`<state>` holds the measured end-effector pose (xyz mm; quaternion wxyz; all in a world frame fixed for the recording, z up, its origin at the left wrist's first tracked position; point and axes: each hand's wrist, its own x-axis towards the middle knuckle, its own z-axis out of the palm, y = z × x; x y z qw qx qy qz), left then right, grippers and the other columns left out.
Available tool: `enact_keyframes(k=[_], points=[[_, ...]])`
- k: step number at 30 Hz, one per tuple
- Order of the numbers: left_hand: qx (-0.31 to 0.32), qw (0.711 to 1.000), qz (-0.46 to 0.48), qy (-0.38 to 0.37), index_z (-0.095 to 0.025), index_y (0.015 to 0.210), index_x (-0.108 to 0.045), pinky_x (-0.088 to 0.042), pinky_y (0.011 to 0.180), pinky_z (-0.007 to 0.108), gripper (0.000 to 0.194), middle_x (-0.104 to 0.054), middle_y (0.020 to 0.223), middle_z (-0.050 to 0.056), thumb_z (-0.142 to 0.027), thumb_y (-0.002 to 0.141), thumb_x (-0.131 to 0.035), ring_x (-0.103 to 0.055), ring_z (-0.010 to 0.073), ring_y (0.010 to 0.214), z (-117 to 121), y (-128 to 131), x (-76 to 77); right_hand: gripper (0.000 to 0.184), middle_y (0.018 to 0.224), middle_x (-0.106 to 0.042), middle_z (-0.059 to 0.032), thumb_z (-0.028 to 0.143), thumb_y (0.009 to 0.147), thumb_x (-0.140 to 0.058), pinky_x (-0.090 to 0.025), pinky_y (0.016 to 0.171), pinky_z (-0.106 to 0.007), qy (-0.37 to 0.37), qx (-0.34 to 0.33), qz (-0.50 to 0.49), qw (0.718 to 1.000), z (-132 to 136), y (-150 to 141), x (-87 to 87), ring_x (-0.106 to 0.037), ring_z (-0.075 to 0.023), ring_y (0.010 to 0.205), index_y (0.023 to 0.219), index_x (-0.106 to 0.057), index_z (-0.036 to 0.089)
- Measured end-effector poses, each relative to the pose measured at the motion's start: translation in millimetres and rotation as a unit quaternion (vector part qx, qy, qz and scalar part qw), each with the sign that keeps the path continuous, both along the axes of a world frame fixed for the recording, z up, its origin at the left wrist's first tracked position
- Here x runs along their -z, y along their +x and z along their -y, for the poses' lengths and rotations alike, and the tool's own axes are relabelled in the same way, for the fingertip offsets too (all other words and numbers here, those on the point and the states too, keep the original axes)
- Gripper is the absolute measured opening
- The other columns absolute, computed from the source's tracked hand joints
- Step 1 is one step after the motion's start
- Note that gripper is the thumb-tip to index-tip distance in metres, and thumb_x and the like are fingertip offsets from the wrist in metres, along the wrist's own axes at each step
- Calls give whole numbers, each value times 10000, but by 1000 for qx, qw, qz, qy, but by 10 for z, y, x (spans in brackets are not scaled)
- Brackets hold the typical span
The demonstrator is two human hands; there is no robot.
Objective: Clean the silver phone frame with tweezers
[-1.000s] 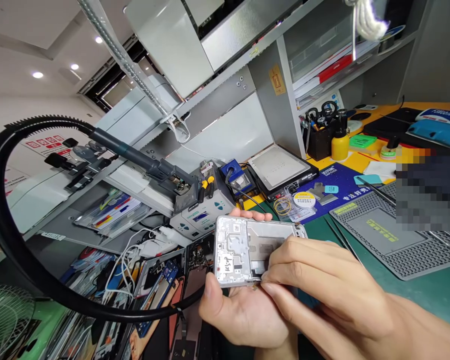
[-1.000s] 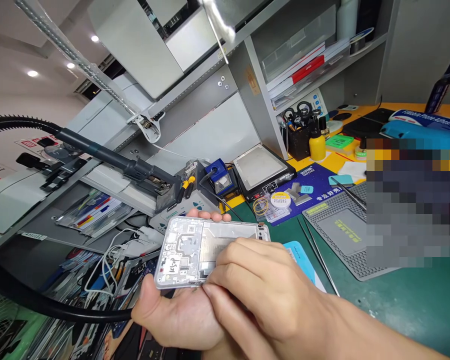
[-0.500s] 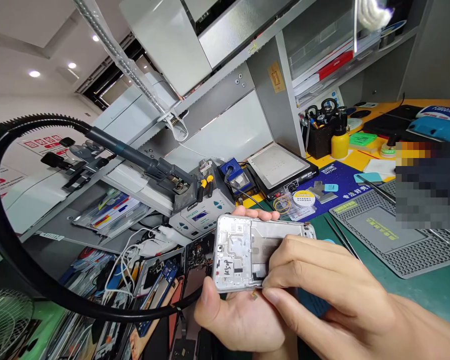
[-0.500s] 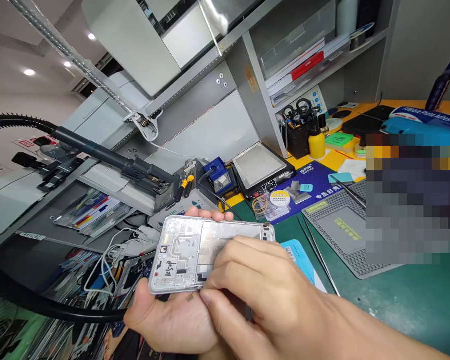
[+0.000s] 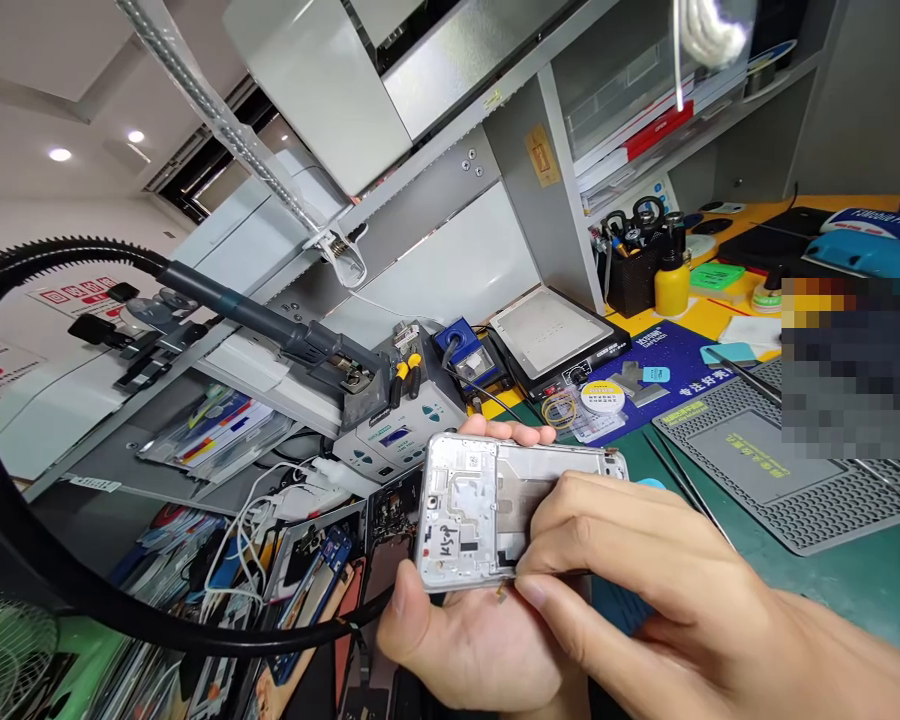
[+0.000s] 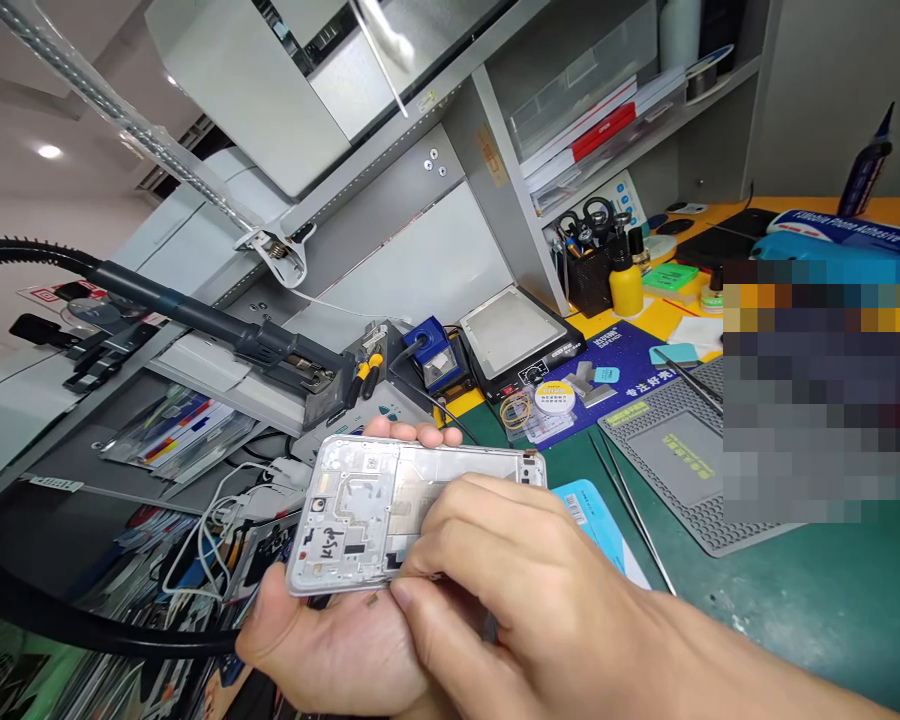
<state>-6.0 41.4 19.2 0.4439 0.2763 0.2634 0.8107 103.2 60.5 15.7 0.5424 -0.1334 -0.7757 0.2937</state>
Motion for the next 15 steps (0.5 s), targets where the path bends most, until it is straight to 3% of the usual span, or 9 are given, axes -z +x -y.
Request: enact_keyframes(k=[4,9,15], points=[[-6,1000,15,0,-121,1160,-803,-621,972,443,847,-745,1112,149,-755,846,-338,-722,315,1063,-2,28,-36,115,835,-709,-58,61,957,-603,-547,732,-296,4,9,-7,1000,6,6,35,-648,-151,775,933,-691,131],[-15,999,36,0,-89,1123,-812,-631,930,443,823,-750,1101,166,-753,806,-444,-717,327,1046,16,49,-57,124,817,-706,-64,60,949,-597,-544,698,-301,9,8,-14,1000,11,1,62,-649,-158,753,935,-694,135],[22,998,61,3,-92,1200,-784,-607,976,437,810,-737,1138,160,-726,815,-458,-704,319,1093,12,25,-39,153,785,-691,-50,33,943,-576,-543,686,-295,16,10,-14,1000,3,-10,36,-643,-151,730,926,-685,138]])
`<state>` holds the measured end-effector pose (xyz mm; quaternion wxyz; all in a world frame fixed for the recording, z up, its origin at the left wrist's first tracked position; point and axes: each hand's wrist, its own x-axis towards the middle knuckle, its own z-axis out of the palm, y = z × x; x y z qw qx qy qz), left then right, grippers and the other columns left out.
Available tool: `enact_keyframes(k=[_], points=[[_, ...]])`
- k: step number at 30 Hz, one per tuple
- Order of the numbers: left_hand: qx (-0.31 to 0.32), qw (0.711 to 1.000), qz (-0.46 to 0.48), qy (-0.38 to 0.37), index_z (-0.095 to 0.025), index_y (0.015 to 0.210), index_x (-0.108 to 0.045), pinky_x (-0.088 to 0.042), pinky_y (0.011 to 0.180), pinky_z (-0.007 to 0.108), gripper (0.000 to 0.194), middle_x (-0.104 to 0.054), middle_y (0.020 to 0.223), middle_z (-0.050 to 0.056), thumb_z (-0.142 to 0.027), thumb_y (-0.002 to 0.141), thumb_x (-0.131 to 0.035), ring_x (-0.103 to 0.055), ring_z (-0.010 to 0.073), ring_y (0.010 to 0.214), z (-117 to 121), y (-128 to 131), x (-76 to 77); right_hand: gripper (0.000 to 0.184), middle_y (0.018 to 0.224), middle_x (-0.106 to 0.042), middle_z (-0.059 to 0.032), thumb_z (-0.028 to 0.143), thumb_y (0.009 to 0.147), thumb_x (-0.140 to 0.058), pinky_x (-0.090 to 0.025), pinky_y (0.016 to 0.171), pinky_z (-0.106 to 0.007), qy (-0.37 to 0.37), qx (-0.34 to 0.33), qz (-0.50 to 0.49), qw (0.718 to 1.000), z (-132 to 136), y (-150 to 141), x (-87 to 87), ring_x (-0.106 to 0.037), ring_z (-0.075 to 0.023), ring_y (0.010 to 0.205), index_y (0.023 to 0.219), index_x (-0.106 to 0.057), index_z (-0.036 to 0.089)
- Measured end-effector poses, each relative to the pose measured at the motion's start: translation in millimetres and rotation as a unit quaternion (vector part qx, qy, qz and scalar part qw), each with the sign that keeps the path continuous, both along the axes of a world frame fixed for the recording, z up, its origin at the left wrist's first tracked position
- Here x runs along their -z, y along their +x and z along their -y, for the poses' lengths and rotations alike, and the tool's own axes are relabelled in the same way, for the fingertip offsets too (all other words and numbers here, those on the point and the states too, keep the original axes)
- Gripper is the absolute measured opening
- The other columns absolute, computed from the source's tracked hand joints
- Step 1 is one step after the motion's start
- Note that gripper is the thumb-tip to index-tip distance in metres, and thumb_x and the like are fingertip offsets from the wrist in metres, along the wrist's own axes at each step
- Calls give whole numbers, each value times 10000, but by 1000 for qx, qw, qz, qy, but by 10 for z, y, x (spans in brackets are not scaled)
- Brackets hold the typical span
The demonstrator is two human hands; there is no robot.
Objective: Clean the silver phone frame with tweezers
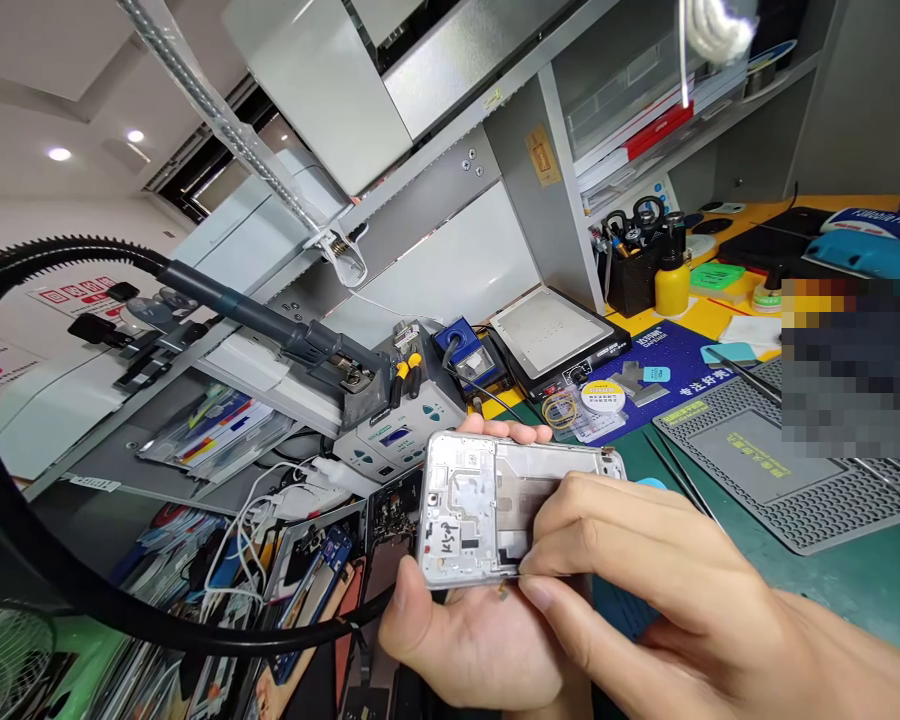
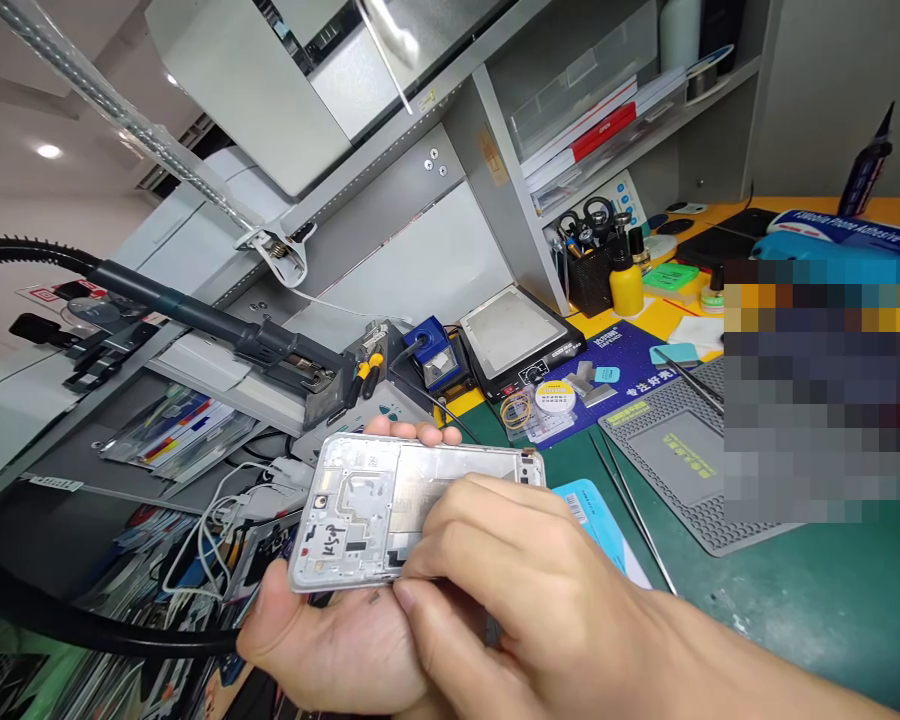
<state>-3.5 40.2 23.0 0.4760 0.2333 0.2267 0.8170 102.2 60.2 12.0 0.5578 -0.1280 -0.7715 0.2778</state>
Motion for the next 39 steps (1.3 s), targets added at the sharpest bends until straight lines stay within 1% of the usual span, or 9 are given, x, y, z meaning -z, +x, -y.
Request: enact_keyframes(k=[5,10,13,17,19,23,26,31,39], points=[[-43,999,15,-12,-59,1109,-803,-617,907,455,783,-718,1040,179,-702,746,-544,-704,338,1016,-33,17,-56,148,799,-685,-53,41,949,-564,-549,672,-294,6,2,8,1000,-3,3,26,-643,-153,728,940,-664,150],[-63,997,23,-31,-74,1070,-813,-610,902,477,770,-705,1026,171,-710,747,-523,-699,338,997,-46,33,-88,141,783,-668,-28,53,926,-588,-546,629,-285,-8,14,-12,1000,-11,11,26,-625,-149,689,947,-652,177],[-85,992,49,-73,-84,1029,-820,-599,900,506,768,-703,1036,184,-716,740,-495,-692,341,983,-72,33,-154,150,760,-663,-15,50,918,-595,-554,625,-285,-11,14,-13,1000,-13,-10,24,-625,-148,673,935,-649,189],[-122,977,110,-138,-92,947,-828,-558,935,601,772,-697,1034,207,-731,709,-466,-687,356,936,-111,33,-225,113,769,-664,-30,86,936,-597,-559,629,-290,-3,14,-1,1000,-30,-58,36,-625,-151,686,908,-652,182],[-119,979,104,-127,-86,955,-824,-565,923,588,762,-695,1025,202,-725,708,-490,-688,350,928,-116,33,-206,128,755,-654,-38,78,939,-591,-543,619,-289,1,8,2,1000,-37,-65,39,-611,-149,683,875,-650,171],[-110,990,53,-72,-76,1023,-812,-596,897,506,740,-699,1028,173,-704,740,-541,-696,328,957,-116,21,-122,129,742,-645,-53,48,935,-599,-518,620,-294,6,5,4,1000,-38,-25,15,-594,-152,688,873,-664,141],[-115,990,42,-70,-73,990,-810,-601,876,489,734,-693,1000,163,-706,746,-529,-696,312,932,-121,15,-114,124,744,-643,-62,36,930,-596,-505,615,-296,13,9,-3,1000,-32,2,-5,-586,-154,686,890,-676,123],[-121,987,53,-93,-79,974,-802,-592,868,494,743,-682,1008,165,-715,729,-506,-687,312,927,-130,23,-156,142,749,-653,-74,25,940,-583,-494,622,-293,30,4,4,1000,-23,-18,6,-590,-155,698,876,-674,112],[-118,990,38,-73,-84,984,-804,-594,885,489,737,-684,1020,163,-718,743,-517,-689,311,949,-117,7,-126,140,765,-650,-80,37,943,-567,-489,613,-315,38,13,21,999,-16,-9,35,-572,-172,701,890,-665,122]])
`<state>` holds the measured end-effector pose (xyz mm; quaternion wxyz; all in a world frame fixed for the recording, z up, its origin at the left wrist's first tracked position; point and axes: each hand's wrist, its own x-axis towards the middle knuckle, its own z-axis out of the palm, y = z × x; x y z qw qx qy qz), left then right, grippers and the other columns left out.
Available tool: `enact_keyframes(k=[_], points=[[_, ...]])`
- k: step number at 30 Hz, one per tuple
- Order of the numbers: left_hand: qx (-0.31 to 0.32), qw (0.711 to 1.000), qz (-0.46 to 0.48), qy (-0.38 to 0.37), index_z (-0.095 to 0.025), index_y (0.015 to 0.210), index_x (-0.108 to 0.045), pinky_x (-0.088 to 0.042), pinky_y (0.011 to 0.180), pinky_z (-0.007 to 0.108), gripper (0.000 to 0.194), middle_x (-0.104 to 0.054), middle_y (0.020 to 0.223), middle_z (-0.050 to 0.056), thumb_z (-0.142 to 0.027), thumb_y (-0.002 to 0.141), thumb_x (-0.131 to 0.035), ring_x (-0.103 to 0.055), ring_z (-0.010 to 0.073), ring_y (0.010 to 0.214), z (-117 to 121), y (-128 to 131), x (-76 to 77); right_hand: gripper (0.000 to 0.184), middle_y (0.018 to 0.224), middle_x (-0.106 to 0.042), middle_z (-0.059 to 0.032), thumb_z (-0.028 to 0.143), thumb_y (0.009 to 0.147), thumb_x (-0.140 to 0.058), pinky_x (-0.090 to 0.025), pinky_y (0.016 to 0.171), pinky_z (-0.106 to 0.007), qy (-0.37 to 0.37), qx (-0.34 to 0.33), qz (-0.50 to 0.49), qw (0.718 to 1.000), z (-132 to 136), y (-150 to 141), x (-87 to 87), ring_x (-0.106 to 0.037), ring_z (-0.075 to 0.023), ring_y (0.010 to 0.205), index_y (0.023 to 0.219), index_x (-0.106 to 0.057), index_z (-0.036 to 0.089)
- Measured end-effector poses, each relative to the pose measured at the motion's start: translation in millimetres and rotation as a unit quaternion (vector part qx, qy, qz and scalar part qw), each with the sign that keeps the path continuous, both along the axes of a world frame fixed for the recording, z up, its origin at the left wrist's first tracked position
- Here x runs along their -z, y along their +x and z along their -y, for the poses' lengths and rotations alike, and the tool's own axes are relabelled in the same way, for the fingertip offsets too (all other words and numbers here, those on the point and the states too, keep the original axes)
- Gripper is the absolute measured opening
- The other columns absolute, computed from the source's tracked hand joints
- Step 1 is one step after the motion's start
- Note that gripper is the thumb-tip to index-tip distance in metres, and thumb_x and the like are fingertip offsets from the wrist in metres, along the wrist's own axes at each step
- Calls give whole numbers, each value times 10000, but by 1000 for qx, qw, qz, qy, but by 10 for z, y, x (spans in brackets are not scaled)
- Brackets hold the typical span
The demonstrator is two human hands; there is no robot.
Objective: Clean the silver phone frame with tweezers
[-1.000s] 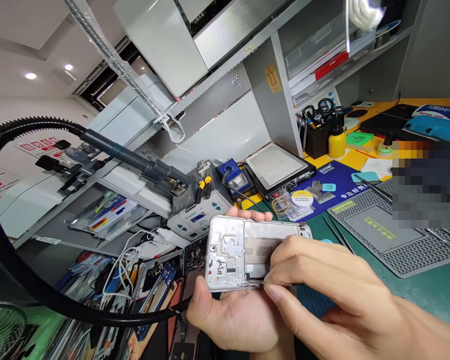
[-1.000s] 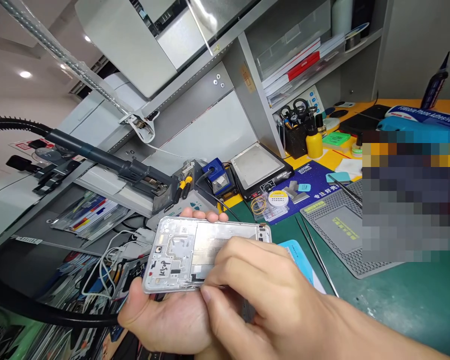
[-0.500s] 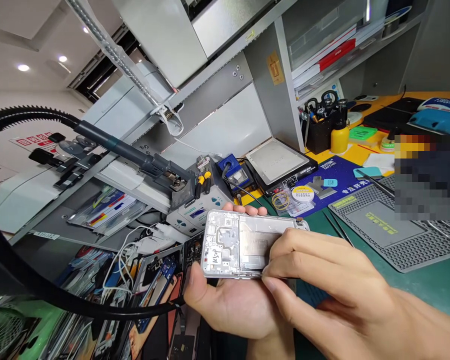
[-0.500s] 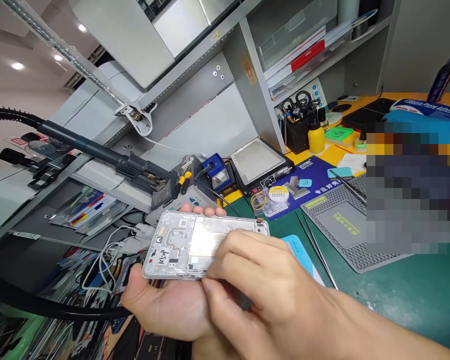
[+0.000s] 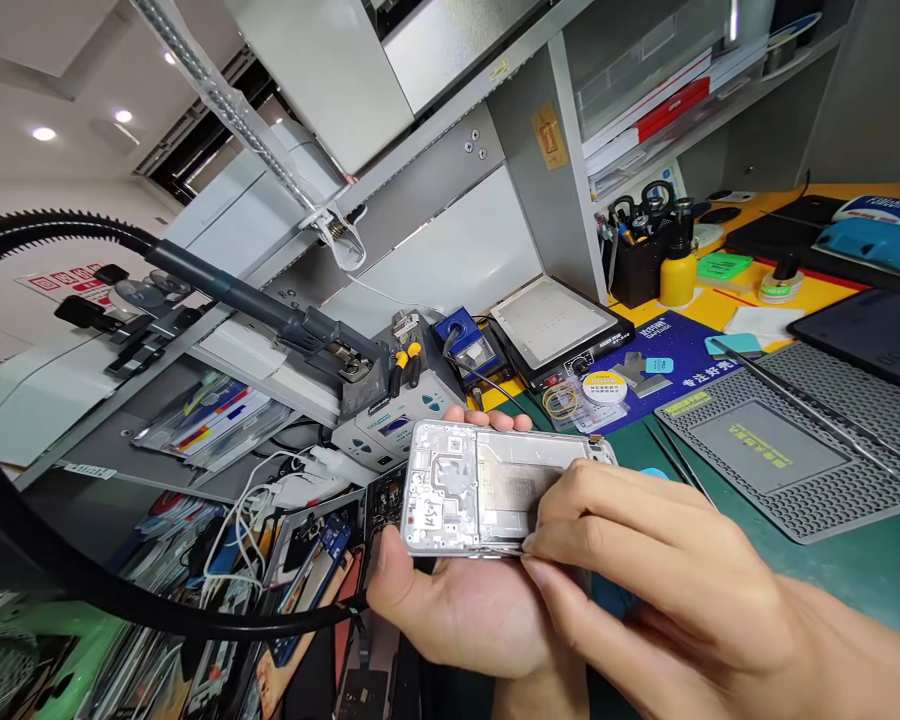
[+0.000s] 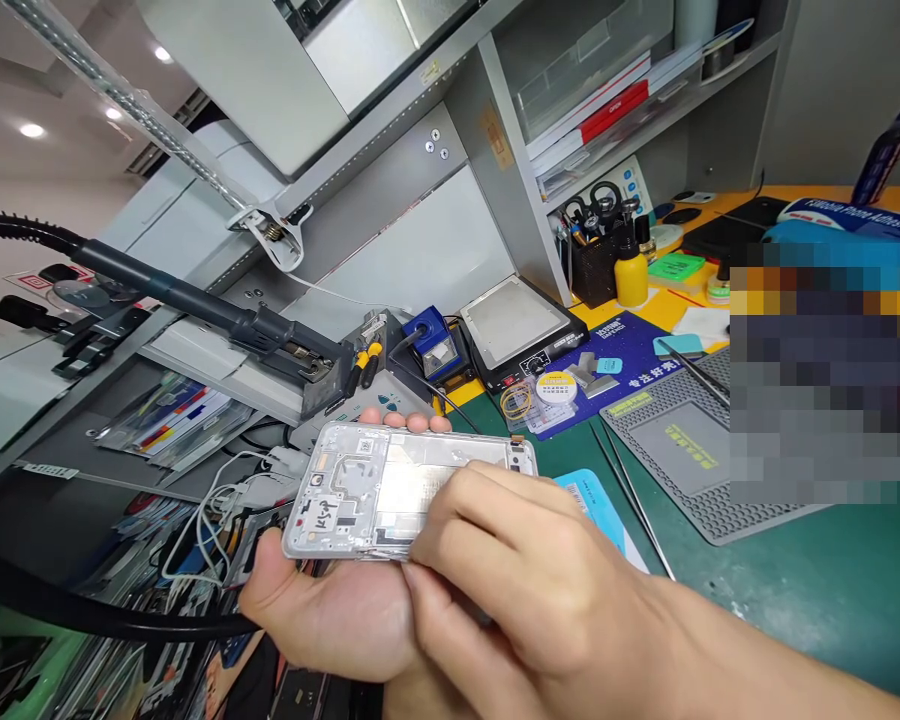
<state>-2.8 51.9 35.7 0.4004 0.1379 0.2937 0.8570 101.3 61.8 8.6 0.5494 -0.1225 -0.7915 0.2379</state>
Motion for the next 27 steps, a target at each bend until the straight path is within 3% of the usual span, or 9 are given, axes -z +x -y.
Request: enact_keyframes(k=[13,22,27], points=[[20,1000,7,21,-96,1054,-803,-607,897,475,757,-702,1030,150,-732,736,-542,-695,311,973,5,-11,62,138,814,-662,-105,20,940,-574,-521,653,-335,5,-12,22,1000,2,1,9,-585,-190,751,907,-680,102],[-2,999,-21,28,-81,1016,-814,-611,875,476,757,-708,979,168,-717,779,-478,-703,312,932,13,12,28,145,801,-679,-88,29,955,-567,-527,647,-341,6,-13,34,999,-11,25,-13,-595,-188,730,932,-679,118],[17,999,-21,40,-102,1080,-809,-596,950,495,762,-717,1057,158,-727,762,-512,-699,321,1008,38,1,54,150,796,-682,-94,26,956,-563,-538,660,-349,20,-15,42,999,-7,24,24,-623,-202,743,945,-680,119]])
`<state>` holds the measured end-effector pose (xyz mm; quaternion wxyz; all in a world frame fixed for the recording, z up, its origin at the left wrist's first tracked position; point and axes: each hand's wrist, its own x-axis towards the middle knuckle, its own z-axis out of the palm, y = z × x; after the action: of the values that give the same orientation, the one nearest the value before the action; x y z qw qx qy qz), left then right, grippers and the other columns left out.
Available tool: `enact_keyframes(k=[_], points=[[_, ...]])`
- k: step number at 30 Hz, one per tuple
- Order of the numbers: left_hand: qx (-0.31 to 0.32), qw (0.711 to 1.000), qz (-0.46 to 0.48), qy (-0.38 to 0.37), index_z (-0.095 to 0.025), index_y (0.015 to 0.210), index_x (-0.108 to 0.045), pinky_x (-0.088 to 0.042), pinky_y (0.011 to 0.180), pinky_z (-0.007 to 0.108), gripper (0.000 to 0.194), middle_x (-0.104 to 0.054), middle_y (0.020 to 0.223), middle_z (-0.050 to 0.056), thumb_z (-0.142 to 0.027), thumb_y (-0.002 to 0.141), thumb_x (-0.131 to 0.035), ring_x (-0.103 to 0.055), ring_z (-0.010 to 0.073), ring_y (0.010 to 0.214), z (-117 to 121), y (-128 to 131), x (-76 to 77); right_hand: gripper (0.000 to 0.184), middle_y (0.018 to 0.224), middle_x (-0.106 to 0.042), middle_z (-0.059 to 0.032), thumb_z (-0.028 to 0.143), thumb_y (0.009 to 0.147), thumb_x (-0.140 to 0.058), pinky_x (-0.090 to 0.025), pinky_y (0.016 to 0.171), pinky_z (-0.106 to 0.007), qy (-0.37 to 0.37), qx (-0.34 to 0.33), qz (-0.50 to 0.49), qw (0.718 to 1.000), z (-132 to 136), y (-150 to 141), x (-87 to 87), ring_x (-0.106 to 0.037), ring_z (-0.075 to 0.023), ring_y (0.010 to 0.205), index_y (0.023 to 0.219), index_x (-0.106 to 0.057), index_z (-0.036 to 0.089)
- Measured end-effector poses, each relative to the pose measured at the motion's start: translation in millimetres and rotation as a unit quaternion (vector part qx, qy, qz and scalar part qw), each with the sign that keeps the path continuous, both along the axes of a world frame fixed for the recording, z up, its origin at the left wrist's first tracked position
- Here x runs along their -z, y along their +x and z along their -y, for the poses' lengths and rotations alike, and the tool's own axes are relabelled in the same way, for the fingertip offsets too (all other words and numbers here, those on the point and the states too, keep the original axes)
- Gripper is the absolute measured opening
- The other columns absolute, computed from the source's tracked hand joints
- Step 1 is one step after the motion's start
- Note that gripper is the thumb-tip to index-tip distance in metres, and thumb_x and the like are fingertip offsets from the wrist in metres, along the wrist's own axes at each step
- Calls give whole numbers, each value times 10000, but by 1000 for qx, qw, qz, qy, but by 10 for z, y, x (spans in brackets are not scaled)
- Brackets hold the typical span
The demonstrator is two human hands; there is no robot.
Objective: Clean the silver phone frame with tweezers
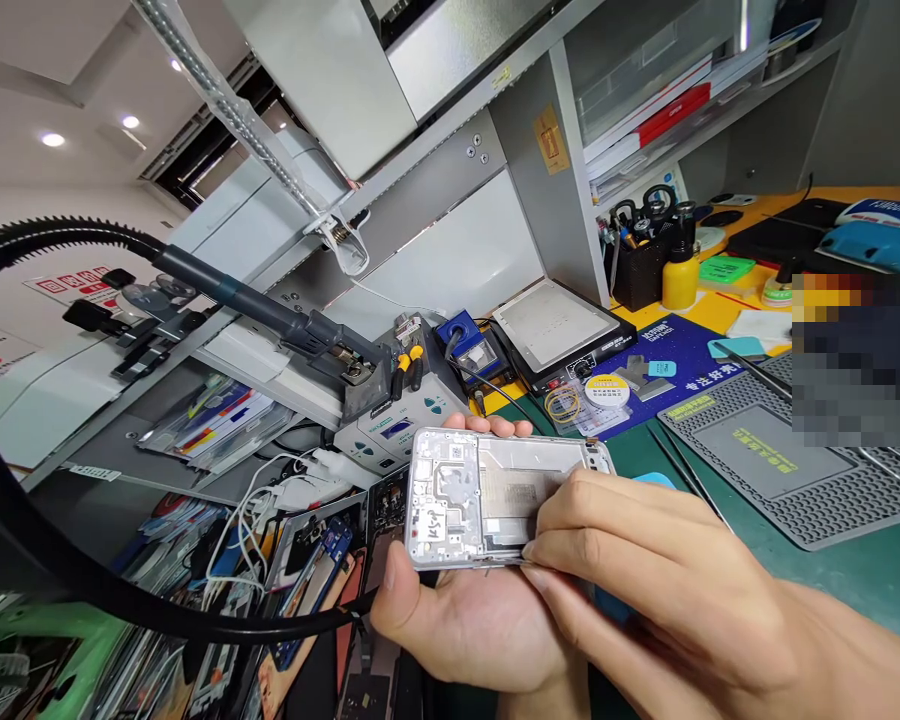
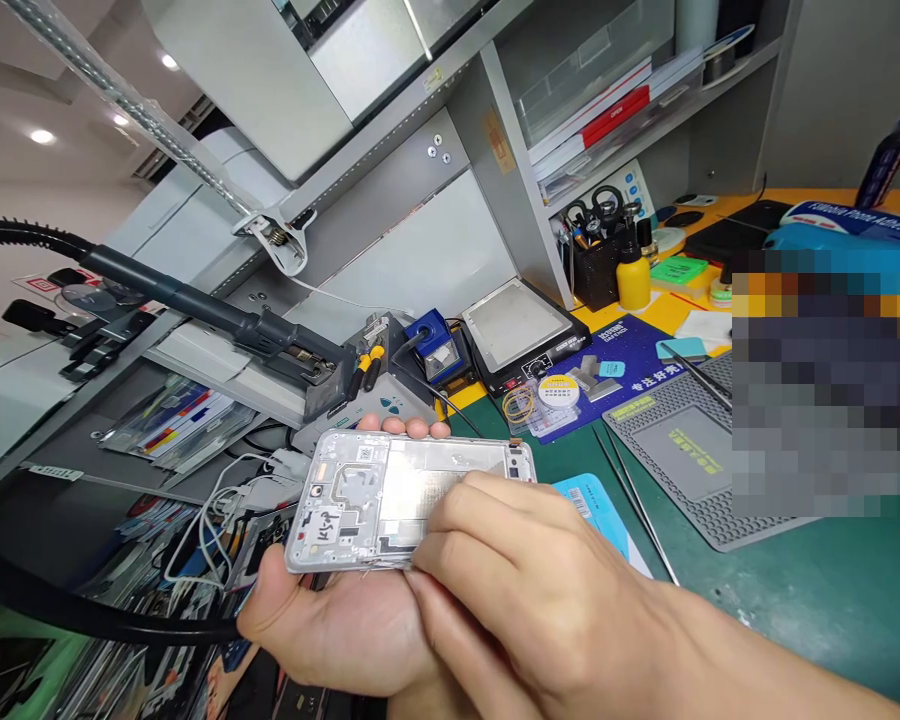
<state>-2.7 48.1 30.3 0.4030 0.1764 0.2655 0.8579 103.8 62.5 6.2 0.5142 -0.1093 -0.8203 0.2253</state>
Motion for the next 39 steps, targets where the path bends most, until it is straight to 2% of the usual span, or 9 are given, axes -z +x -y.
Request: enact_keyframes(k=[9,18,21,24,26,29,32,35,39], points=[[-12,999,-39,2,-91,1079,-807,-589,946,501,783,-702,1066,169,-738,765,-496,-694,326,989,-20,-9,13,127,792,-687,-89,44,952,-571,-532,651,-334,-23,7,-28,999,-7,-58,-50,-626,-187,735,915,-659,128],[10,999,19,-32,-120,1086,-799,-612,910,476,733,-700,1083,159,-716,725,-570,-685,324,1039,4,11,-7,140,762,-686,-76,34,932,-581,-547,655,-315,-31,5,-48,998,32,-49,-39,-638,-176,715,913,-675,136],[-5,997,39,-67,-132,1098,-786,-612,886,475,736,-702,1056,154,-720,700,-594,-685,325,1019,-27,11,-7,142,782,-690,-64,45,930,-585,-560,672,-309,-46,27,-50,997,20,-48,-52,-645,-170,727,940,-686,145],[-35,995,47,-83,-121,1124,-763,-590,964,489,723,-715,1084,163,-691,706,-611,-692,338,1050,-69,4,-19,127,821,-691,-59,81,914,-612,-567,681,-317,-66,54,-43,995,-1,-47,-63,-652,-176,752,970,-695,160],[-60,992,59,-96,-130,1143,-748,-570,1018,498,692,-719,1131,154,-671,730,-622,-693,337,1085,-102,-8,-37,129,883,-704,-64,117,900,-638,-572,697,-340,-83,70,-33,994,-14,-45,-54,-662,-193,800,1005,-694,167],[-81,988,65,-118,-175,1121,-723,-586,987,511,629,-719,1114,119,-679,759,-624,-698,332,1079,-152,-39,-68,184,1002,-705,-73,158,879,-673,-571,745,-385,-110,86,-6,990,-40,-39,-26,-657,-223,895,1061,-680,182],[-43,989,57,-132,-206,1090,-692,-610,907,486,583,-718,1044,97,-699,791,-609,-705,321,1052,-189,-79,-89,323,1162,-687,-96,203,865,-718,-552,905,-476,-149,99,34,983,-97,-20,-21,-638,-267,1057,1184,-671,196],[5,989,58,-134,-201,1017,-685,-619,855,420,536,-719,957,80,-693,818,-614,-720,271,953,-214,-107,-82,453,1298,-674,-97,276,852,-760,-498,1050,-524,-252,94,71,960,-186,16,-54,-626,-292,1198,1289,-656,219],[49,989,46,-135,-178,917,-697,-622,808,386,527,-736,934,103,-692,818,-632,-732,257,882,-237,-138,-49,567,1323,-701,-91,392,831,-807,-544,1017,-486,-327,92,72,938,-313,73,-86,-684,-294,1176,1346,-639,226]])
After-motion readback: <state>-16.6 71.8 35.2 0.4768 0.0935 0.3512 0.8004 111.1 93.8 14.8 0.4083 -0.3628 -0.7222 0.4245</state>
